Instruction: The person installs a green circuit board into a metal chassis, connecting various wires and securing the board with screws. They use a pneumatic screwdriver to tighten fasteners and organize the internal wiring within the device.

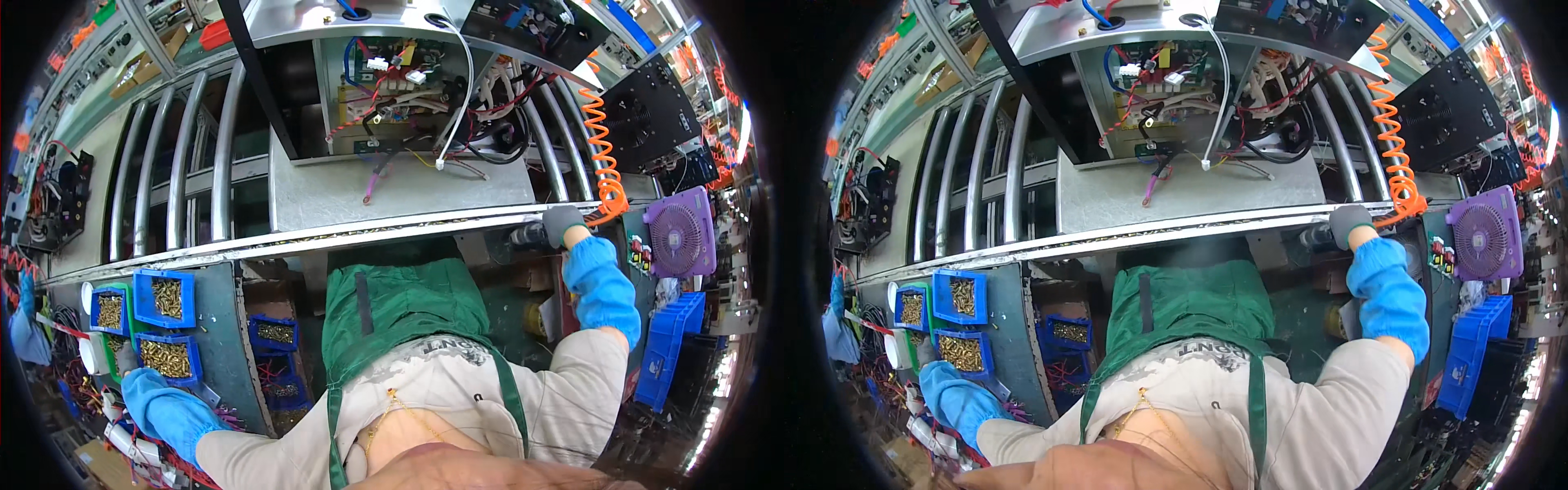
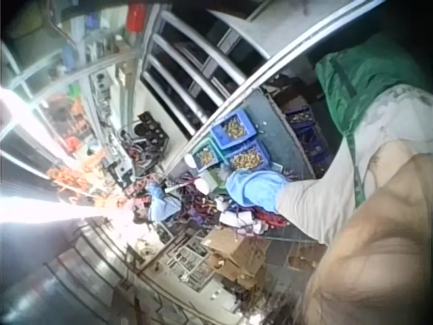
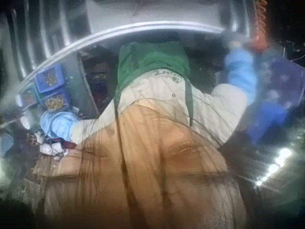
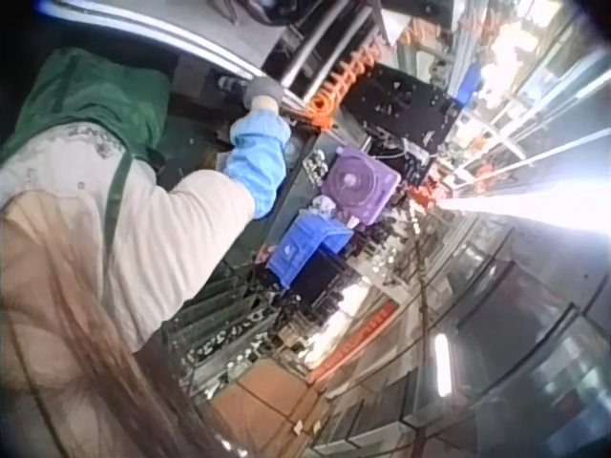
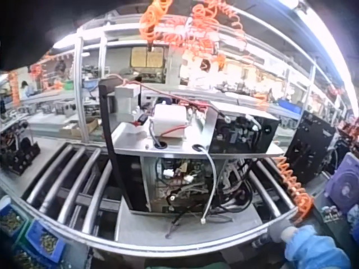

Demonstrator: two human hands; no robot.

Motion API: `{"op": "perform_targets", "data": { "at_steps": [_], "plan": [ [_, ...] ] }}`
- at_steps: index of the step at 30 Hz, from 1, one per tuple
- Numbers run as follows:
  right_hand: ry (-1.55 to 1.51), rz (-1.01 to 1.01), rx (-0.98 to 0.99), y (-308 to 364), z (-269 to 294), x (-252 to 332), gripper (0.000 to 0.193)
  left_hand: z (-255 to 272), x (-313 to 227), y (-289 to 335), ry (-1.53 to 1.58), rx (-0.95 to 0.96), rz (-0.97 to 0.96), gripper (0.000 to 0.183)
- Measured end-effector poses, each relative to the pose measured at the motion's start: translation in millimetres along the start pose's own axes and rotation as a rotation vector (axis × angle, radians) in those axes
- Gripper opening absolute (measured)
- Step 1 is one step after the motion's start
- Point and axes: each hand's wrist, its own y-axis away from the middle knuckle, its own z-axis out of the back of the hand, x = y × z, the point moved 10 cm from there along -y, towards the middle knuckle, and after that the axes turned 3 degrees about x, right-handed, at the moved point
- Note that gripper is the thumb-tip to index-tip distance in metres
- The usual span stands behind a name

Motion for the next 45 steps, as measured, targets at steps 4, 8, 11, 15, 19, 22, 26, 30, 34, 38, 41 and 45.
{"op": "perform_targets", "data": {
  "at_steps": [4, 8, 11, 15, 19, 22, 26, 30, 34, 38, 41, 45],
  "plan": [
    [-0.521, 0.163, 0.127, 68.9, 41.6, 5.4, 0.044, 10.3, 9.9, 9.9, 0.012, -0.025, 0.016, 0.045],
    [-0.914, 0.166, 0.002, 82.8, 29.1, 15.0, 0.047, 27.2, 23.5, 15.2, 0.026, -0.072, 0.045, 0.045],
    [-1.126, 0.076, -0.216, 68.9, 2.8, 39.1, 0.044, 43.7, 41.1, 29.7, 0.047, -0.128, 0.089, 0.044],
    [-1.761, 0.078, 0.044, 62.7, -28.5, 108.4, 0.037, 70.0, 55.9, 64.8, 0.082, -0.255, 0.136, 0.044],
    [-2.042, 0.262, 0.279, 63.1, 0.1, 160.5, 0.046, 100.6, 13.5, 92.5, 0.215, -0.380, -0.051, 0.044],
    [-2.001, 0.393, 0.183, 21.3, 30.9, 179.9, 0.045, 128.6, -35.0, 64.9, 0.445, -0.451, -0.601, 0.039],
    [-2.041, 0.295, 0.090, -4.5, 26.0, 183.5, 0.043, 91.6, -233.8, 127.5, 1.589, 0.397, -0.900, 0.028],
    [-2.202, 0.543, 0.249, 30.0, 25.7, 187.5, 0.052, 69.3, -427.4, 349.4, 1.973, 1.238, -0.577, 0.034],
    [-2.304, 0.831, 0.450, 85.1, 34.9, 202.2, 0.073, 17.9, -504.8, 502.4, 1.866, 1.628, -0.519, 0.025],
    [-2.321, 0.956, 0.362, 103.4, 70.8, 209.3, 0.079, -12.9, -546.2, 599.0, 1.834, 1.883, -0.312, 0.016],
    [-2.149, 0.792, 0.239, 105.2, 88.5, 205.4, 0.081, -13.9, -565.8, 615.5, 1.905, 1.979, -0.206, 0.021],
    [-2.002, 0.683, 0.127, 99.7, 95.3, 205.6, 0.106, 14.8, -556.2, 614.4, 1.850, 1.859, -0.122, 0.025]
  ]
}}
